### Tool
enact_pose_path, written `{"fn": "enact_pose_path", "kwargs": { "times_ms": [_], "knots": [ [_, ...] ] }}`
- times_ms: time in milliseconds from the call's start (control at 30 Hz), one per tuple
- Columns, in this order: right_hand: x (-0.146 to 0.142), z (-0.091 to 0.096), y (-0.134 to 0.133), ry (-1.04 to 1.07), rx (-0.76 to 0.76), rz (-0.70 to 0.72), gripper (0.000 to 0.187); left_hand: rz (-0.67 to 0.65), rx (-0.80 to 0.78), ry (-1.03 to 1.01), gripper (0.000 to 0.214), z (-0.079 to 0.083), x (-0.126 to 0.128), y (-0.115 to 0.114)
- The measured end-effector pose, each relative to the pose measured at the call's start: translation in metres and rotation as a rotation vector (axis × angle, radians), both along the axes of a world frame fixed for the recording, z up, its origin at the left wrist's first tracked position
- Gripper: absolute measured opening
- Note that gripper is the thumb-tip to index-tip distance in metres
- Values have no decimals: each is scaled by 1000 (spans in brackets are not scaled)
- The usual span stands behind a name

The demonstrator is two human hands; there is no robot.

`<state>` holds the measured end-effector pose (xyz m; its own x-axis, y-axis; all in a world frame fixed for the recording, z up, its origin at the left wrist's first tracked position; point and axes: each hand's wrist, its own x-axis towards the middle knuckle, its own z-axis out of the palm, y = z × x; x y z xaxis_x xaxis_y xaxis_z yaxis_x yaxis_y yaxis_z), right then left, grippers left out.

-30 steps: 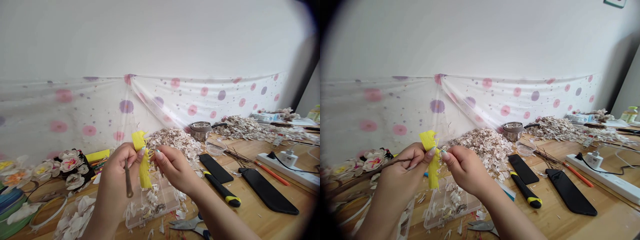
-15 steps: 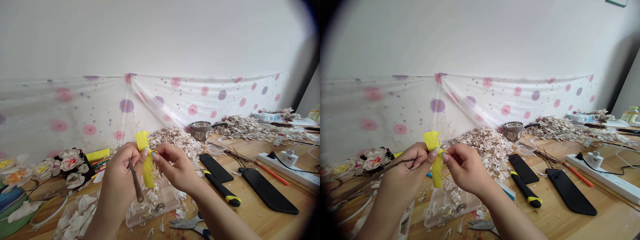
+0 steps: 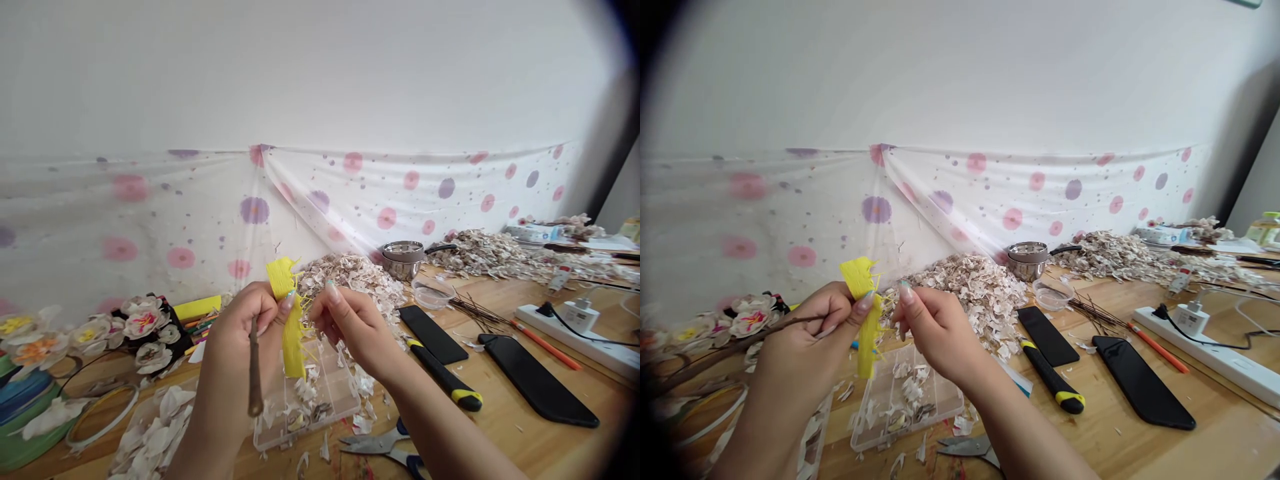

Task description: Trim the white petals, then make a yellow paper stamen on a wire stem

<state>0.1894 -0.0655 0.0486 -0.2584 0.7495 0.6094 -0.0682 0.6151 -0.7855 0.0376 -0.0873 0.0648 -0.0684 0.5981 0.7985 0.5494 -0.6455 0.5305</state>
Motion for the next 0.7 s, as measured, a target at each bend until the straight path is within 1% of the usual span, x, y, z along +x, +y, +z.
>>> {"fn": "enact_pose_path", "kwargs": {
  "times_ms": [67,100,233,300,433,500,600,667,700],
  "knots": [
    [2,3,-1,-23,-82,63,42,18,5,-15,41,0,-1,0],
    [2,5,-2,-52,-96,72,38,22,3,-24,41,0,-1,0],
    [2,8,-6,-135,-53,24,22,33,-41,-40,40,-1,-2,-3],
    [2,8,-7,-159,8,-33,20,39,-69,-55,41,-1,-2,-3],
    [2,7,-7,-254,176,-156,27,12,-99,-113,42,1,0,-4],
    [3,6,-6,-234,241,-195,26,-9,-143,-179,41,3,2,-5],
    [5,5,-3,-163,338,-267,22,-38,-271,-267,40,3,3,-4],
    [6,5,-1,-157,404,-300,21,-86,-325,-257,41,2,1,-2],
    [6,5,0,-163,432,-305,20,-113,-327,-247,42,1,0,0]
  ]
}}
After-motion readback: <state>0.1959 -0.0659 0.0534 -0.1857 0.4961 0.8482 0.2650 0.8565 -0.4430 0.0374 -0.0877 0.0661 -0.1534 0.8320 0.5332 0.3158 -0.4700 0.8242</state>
